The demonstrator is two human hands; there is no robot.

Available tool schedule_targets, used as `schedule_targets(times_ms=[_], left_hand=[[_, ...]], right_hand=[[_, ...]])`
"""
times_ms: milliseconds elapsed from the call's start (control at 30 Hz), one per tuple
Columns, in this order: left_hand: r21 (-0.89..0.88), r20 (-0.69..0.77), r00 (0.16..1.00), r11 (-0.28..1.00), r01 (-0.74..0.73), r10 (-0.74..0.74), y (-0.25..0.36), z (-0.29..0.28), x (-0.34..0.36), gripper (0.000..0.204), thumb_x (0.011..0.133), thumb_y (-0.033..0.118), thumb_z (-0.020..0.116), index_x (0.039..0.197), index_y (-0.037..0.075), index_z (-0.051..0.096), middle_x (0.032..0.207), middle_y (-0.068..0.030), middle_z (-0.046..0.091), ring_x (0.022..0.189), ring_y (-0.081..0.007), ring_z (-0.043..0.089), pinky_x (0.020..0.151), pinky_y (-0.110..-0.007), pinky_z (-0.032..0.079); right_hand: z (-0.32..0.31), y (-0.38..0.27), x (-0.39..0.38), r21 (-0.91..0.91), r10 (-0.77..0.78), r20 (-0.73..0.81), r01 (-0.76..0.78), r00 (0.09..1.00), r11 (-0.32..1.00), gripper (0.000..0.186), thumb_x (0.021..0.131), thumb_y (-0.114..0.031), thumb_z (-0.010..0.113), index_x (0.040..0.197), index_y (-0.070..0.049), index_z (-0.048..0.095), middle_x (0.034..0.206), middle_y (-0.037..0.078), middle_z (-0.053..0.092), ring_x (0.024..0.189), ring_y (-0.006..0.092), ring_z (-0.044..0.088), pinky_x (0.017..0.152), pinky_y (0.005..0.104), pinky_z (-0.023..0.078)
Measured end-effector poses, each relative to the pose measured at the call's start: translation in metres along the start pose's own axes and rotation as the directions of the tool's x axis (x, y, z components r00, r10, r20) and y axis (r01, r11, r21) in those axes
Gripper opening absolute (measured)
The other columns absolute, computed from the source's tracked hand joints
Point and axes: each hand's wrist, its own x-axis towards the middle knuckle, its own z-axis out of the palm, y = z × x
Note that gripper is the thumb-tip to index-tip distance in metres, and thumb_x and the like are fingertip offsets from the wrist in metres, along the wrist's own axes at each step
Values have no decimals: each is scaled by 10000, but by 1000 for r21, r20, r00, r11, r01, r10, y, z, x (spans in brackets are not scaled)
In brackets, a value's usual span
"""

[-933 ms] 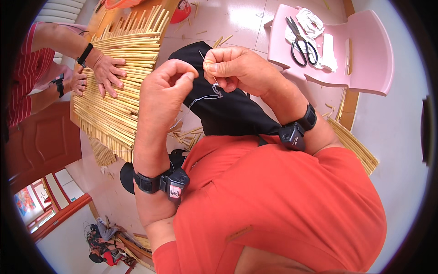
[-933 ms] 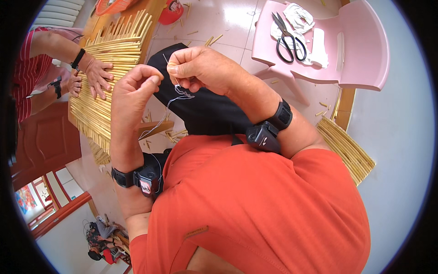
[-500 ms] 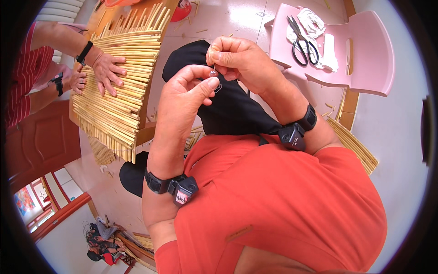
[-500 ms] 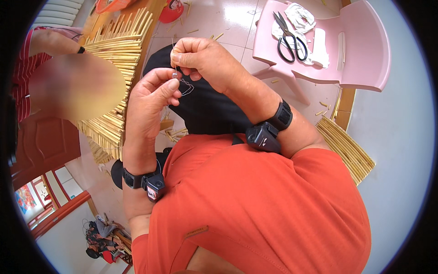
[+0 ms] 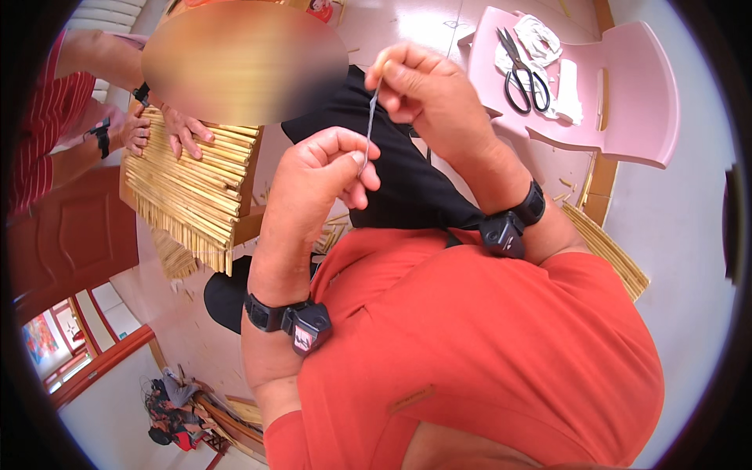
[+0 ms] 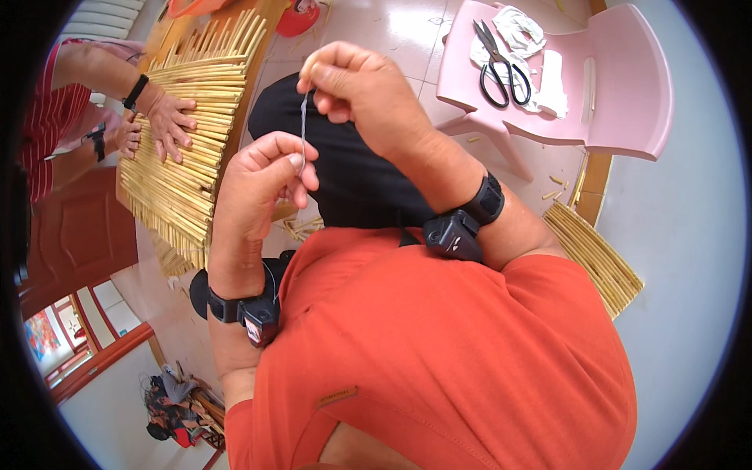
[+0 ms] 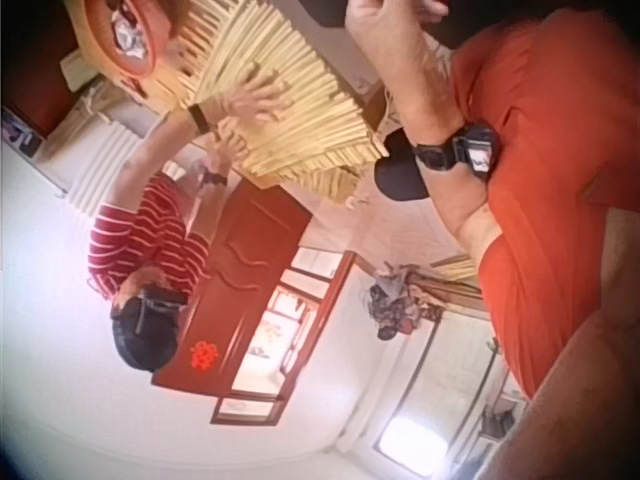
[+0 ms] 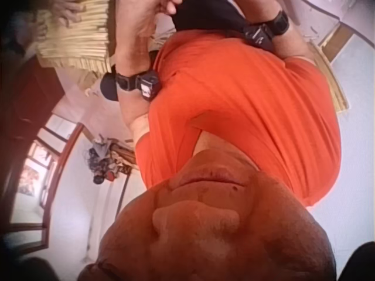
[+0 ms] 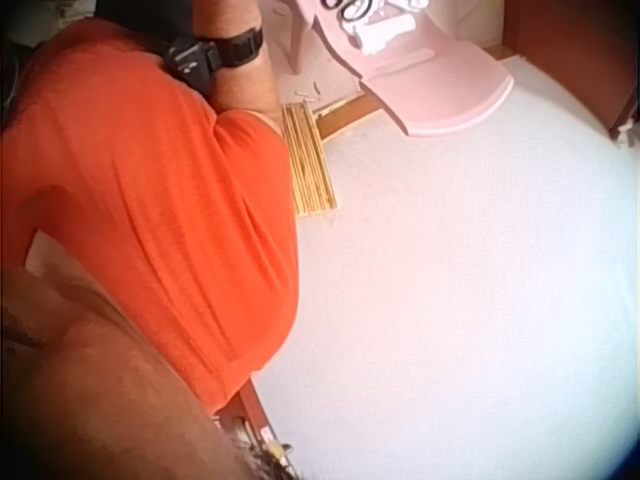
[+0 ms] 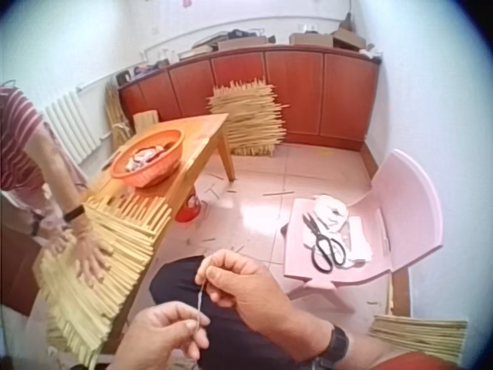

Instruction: The person is assembling or weaving a mat using wooden sticks, thread, and a needle.

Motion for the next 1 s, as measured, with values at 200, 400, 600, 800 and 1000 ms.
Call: schedule_targets(times_ms=[200, 400, 600, 800, 1000], left_hand=[[495, -350, 909, 869, -25, 225, -2, -43, -61, 350, 881, 29, 583, 1216, 118, 625, 894, -42, 673, 650, -69, 596, 559, -218, 461], [472, -801, 435, 881, 35, 411, -45, -101, -178, 242, 958, 87, 523, 1163, 58, 649, 803, -8, 641, 609, -46, 580, 527, -160, 414], [-63, -725, 670, 984, 165, -159, -176, -102, -156, 689, 851, 122, 681, 1441, -12, 353, 1013, -134, 650, 624, -108, 631, 499, -210, 479], [-463, -488, 873, 851, -248, -11, -185, -99, -130, 324, 921, 146, 632, 1161, -57, 554, 841, -36, 571, 586, -62, 491, 479, -186, 385], [108, -961, 252, 994, -23, 111, -167, -124, -258, 153, 976, 183, 522, 951, 67, 619, 674, 67, 447, 496, -1, 322, 428, -155, 231]], right_hand=[[-53, 7, 7, 245, -75, -85, 94, 994, 965, 144, 983, -176, 546, 984, -46, 607, 943, 83, 669, 728, 92, 605, 589, 204, 460], [-110, 22, 15, 307, -16, -276, 104, 961, 946, 135, 991, -120, 517, 998, -9, 595, 999, 137, 662, 841, 181, 651, 697, 276, 521], [-119, 33, 33, 349, 45, -203, 30, 978, 937, 180, 1014, -143, 457, 970, -15, 576, 1022, 137, 627, 804, 175, 607, 670, 276, 508], [-141, 31, 37, 281, 13, -303, 76, 953, 957, 148, 982, -185, 533, 983, -40, 562, 977, 110, 637, 687, 125, 549, 549, 258, 420], [-94, 37, 21, 438, -4, -397, 193, 918, 878, 89, 998, -165, 497, 950, -110, 547, 922, 80, 651, 600, 107, 499, 515, 249, 374]])
